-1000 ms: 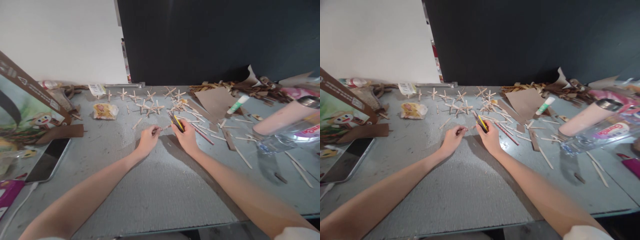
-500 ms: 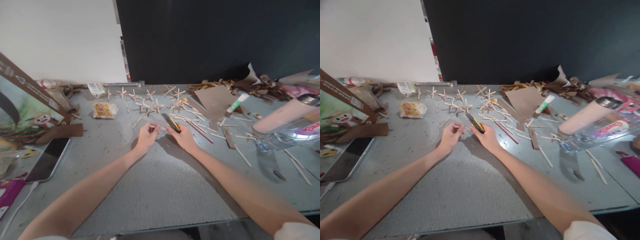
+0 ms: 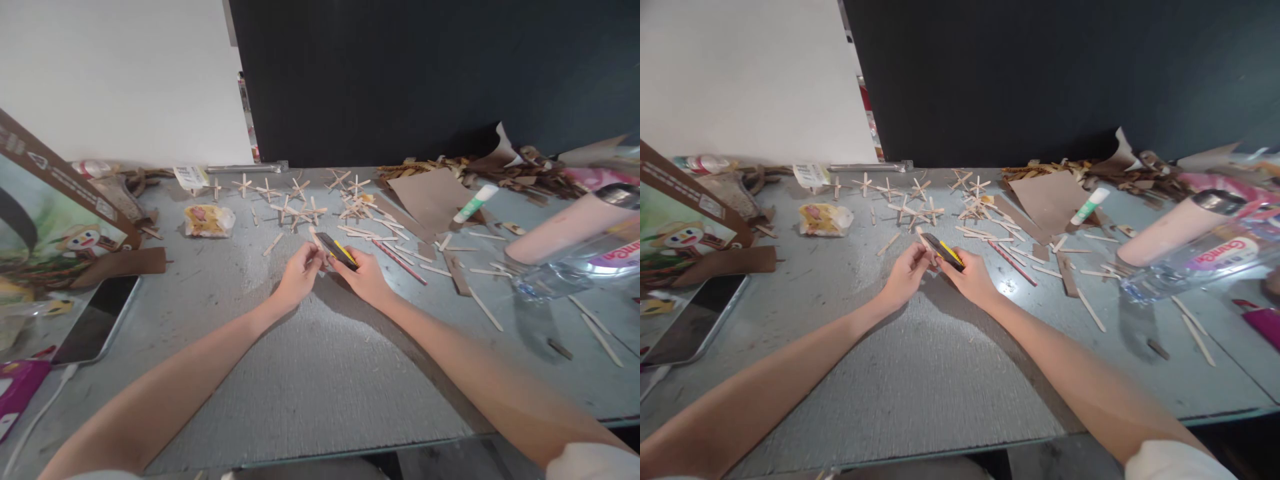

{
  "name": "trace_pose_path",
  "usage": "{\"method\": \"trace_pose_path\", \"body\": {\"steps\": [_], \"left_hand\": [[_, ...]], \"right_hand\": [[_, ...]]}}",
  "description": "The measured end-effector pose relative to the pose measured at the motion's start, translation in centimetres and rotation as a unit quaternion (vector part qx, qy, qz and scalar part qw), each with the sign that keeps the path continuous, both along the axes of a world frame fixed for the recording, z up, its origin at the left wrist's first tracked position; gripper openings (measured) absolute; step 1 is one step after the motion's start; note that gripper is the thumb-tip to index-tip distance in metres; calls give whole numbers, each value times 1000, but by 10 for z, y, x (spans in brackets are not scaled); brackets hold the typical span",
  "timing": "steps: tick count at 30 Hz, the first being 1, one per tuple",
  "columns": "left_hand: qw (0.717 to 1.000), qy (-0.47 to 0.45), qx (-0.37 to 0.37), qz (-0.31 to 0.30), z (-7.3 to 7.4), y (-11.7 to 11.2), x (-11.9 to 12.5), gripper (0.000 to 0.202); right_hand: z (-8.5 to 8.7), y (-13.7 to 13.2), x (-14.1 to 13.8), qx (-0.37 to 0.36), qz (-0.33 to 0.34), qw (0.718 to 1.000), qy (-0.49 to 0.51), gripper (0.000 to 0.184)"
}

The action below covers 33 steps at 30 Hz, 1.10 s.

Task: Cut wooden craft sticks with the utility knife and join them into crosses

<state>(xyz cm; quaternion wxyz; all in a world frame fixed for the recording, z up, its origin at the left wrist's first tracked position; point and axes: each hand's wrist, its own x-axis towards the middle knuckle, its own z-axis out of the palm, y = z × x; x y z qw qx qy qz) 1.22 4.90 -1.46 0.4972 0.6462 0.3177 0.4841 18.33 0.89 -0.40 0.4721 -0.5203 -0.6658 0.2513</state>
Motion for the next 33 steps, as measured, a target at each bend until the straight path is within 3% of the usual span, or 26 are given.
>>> {"method": "trace_pose_path", "body": {"steps": [5, 9, 12, 20, 33], "left_hand": [[998, -38, -38, 37, 4, -2, -1, 18], [994, -43, -48, 91, 5, 0, -3, 14], [990, -44, -51, 125, 4, 2, -3, 17], [988, -63, -69, 123, 1, 6, -5, 27], [985, -51, -73, 147, -3, 11, -8, 23]], "right_hand": [[-5, 3, 8, 84, -39, 994, -60, 38], [-7, 16, 26, 204, -19, 966, -159, 34], [-7, 24, 34, 245, -55, 955, -159, 34], [-7, 12, 20, 254, -42, 955, -147, 34], [-11, 12, 18, 209, -61, 958, -184, 38]]}}
